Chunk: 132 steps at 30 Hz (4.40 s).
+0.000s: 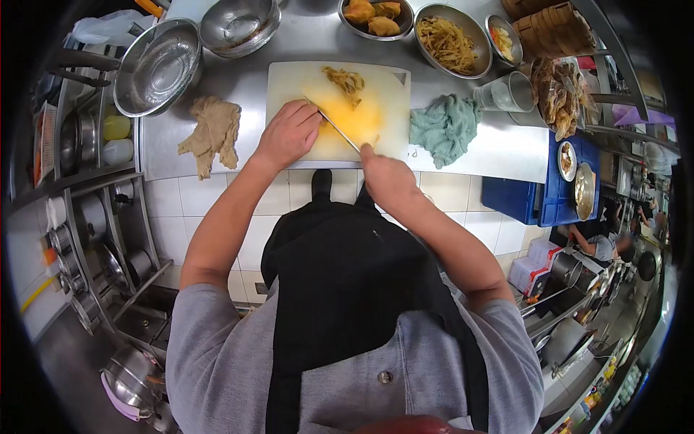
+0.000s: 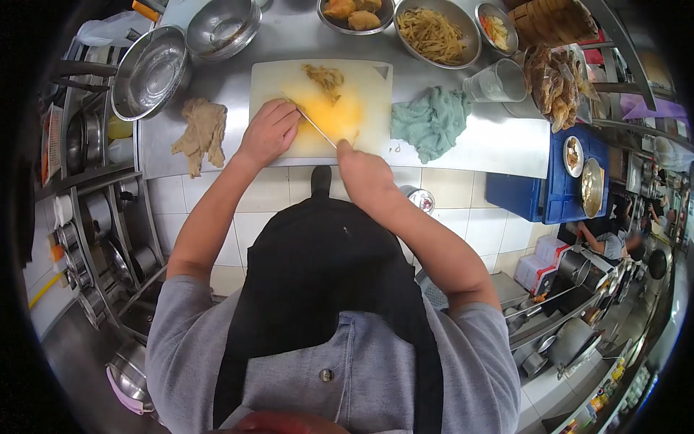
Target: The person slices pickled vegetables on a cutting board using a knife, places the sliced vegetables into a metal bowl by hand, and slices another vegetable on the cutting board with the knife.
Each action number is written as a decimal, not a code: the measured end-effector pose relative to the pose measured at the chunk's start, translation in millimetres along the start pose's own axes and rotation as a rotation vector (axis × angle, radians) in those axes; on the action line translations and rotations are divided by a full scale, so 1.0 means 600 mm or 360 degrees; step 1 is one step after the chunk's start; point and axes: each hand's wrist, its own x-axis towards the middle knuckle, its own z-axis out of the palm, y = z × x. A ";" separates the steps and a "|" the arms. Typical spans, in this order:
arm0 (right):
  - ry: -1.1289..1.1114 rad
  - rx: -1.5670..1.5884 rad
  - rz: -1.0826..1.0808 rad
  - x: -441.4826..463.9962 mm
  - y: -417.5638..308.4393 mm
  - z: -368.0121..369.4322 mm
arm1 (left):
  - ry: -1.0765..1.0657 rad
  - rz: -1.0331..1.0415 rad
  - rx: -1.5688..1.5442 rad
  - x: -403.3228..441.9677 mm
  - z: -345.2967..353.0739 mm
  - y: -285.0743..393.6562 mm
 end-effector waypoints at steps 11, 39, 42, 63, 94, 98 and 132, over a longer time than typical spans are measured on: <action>-0.0116 0.0050 0.0029 -0.059 0.020 -0.021 | 0.0006 -0.0025 0.0006 -0.003 0.001 0.001; -0.0017 0.0142 -0.0071 0.030 -0.006 -0.013 | 0.0106 0.0010 0.0038 -0.003 0.005 -0.001; -0.0041 0.0125 -0.0053 0.028 -0.007 -0.012 | 0.0092 0.0015 0.0044 -0.002 0.003 0.003; -0.0069 0.0134 -0.0106 -0.014 0.023 -0.015 | 0.0170 -0.0035 0.0061 0.000 -0.001 0.004; -0.0053 0.0021 -0.0152 0.008 0.023 -0.004 | 0.0128 -0.0075 0.0147 -0.010 -0.006 0.011; -0.0081 0.0095 -0.0125 -0.065 0.056 -0.010 | 0.0068 -0.0076 0.0138 -0.019 -0.009 0.010; 0.0003 0.0155 -0.0079 -0.034 0.022 -0.001 | -0.0106 -0.0241 0.0064 -0.027 -0.034 0.003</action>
